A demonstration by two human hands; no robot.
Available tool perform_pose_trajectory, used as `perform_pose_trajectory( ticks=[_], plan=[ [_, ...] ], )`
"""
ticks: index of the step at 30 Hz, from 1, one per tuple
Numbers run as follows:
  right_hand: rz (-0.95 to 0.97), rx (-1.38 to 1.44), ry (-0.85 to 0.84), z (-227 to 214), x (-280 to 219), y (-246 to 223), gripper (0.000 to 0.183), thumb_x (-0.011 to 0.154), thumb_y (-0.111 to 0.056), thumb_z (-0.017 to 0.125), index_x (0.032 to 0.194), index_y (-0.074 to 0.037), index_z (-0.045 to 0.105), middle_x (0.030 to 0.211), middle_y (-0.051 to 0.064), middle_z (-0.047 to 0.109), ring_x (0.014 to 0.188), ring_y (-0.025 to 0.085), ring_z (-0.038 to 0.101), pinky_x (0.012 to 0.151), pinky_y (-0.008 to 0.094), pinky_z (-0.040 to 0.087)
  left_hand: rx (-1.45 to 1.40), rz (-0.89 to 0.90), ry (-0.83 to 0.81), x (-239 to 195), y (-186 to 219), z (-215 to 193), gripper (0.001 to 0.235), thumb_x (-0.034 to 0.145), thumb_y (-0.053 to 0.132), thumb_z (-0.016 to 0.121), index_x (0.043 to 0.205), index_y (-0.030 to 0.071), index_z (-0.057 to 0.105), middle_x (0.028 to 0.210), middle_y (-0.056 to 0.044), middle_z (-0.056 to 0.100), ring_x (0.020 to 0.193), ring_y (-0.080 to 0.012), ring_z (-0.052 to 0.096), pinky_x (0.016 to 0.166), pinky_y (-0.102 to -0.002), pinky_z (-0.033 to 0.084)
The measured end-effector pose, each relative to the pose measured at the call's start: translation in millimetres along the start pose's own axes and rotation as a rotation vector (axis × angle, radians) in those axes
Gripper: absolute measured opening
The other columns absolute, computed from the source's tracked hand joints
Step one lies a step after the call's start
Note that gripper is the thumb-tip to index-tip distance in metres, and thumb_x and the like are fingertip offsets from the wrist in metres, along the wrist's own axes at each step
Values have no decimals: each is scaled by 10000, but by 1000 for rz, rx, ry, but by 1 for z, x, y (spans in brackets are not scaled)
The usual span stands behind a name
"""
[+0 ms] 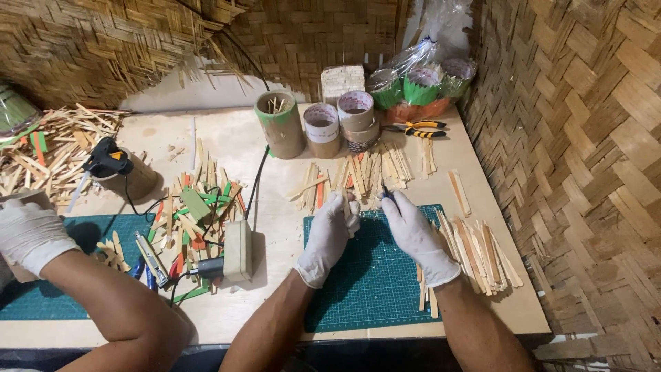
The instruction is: The person is using a small hand-held cutter to trim the ends of numerous thin wooden sticks on a cutting mat.
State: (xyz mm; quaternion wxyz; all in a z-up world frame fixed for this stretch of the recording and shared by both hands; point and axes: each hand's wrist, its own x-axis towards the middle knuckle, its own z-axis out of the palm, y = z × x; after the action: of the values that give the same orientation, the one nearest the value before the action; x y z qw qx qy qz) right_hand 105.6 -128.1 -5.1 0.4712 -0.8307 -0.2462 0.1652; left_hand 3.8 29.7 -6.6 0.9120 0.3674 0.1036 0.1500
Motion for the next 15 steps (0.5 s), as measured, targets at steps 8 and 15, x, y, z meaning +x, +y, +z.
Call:
perform_pose_trajectory(
  ticks=[8, 15],
  plan=[
    [150, -13, 136, 18, 2, -9, 360, 857, -616, 749, 875, -258, 708, 639, -2, 698, 694, 192, 714, 673, 334, 544, -202, -139, -19, 2, 4, -4, 190, 1017, 300, 542, 1115, 140, 512, 783, -5, 517, 596, -126, 429, 558, -283, 332],
    [99, 409, -12, 44, -11, -12, 204, 756, -133, 896, 827, -42, 728, 640, 124, 739, 571, 186, 716, 549, 295, 580, -441, -155, -102, 17, 8, -32, 201, 1007, 322, 531, 1117, 174, 610, 771, -1, 442, 626, -148, 395, 631, -312, 359]
  ],
)
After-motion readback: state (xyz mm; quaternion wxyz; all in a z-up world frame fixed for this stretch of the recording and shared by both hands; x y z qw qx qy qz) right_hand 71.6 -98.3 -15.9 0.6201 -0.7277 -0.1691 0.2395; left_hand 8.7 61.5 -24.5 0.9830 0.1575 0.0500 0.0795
